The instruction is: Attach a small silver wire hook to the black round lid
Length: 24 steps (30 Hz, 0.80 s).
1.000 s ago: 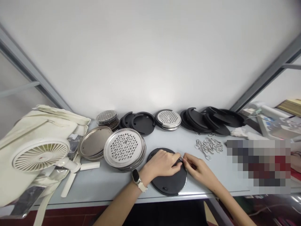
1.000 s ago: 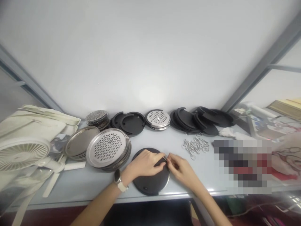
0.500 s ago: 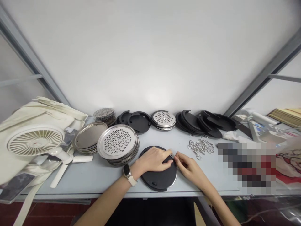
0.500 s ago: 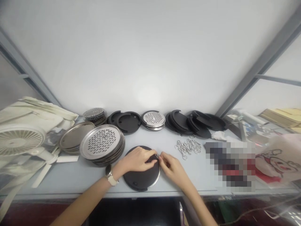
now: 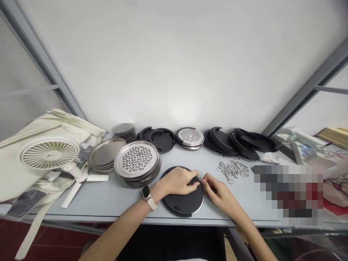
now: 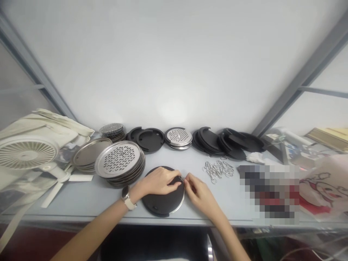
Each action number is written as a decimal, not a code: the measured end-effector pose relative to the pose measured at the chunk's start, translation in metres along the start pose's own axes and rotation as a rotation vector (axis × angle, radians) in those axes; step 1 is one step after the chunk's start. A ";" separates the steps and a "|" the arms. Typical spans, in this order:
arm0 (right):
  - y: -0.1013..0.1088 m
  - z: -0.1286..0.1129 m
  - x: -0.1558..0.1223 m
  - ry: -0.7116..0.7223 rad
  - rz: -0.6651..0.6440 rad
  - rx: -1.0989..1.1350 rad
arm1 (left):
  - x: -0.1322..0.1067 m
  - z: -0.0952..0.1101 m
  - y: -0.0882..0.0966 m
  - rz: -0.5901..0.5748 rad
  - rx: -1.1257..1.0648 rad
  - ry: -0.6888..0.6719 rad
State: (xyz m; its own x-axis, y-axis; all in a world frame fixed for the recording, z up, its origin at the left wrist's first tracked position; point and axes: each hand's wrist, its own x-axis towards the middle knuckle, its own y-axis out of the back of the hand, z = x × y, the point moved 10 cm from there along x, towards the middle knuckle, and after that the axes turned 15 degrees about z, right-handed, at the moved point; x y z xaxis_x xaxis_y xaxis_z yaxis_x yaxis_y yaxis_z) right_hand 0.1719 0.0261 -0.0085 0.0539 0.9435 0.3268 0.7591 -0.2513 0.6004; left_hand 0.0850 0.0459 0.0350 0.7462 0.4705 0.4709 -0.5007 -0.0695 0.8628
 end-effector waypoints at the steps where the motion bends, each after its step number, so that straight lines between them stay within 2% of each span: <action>1: 0.000 -0.001 0.000 0.003 0.002 0.001 | 0.000 0.000 0.000 -0.006 -0.001 0.003; 16: -0.001 0.003 0.000 -0.025 -0.011 0.051 | -0.002 0.003 -0.003 0.016 0.051 -0.048; 24: 0.008 0.009 0.001 -0.052 0.050 0.038 | -0.004 0.003 -0.003 0.025 -0.026 -0.060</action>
State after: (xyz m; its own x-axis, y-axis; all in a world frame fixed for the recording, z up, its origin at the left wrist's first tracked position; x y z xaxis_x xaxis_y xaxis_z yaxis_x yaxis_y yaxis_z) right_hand 0.1838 0.0273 -0.0101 0.1246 0.9402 0.3169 0.7790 -0.2905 0.5556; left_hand 0.0849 0.0421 0.0308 0.7579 0.4155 0.5029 -0.5300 -0.0573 0.8461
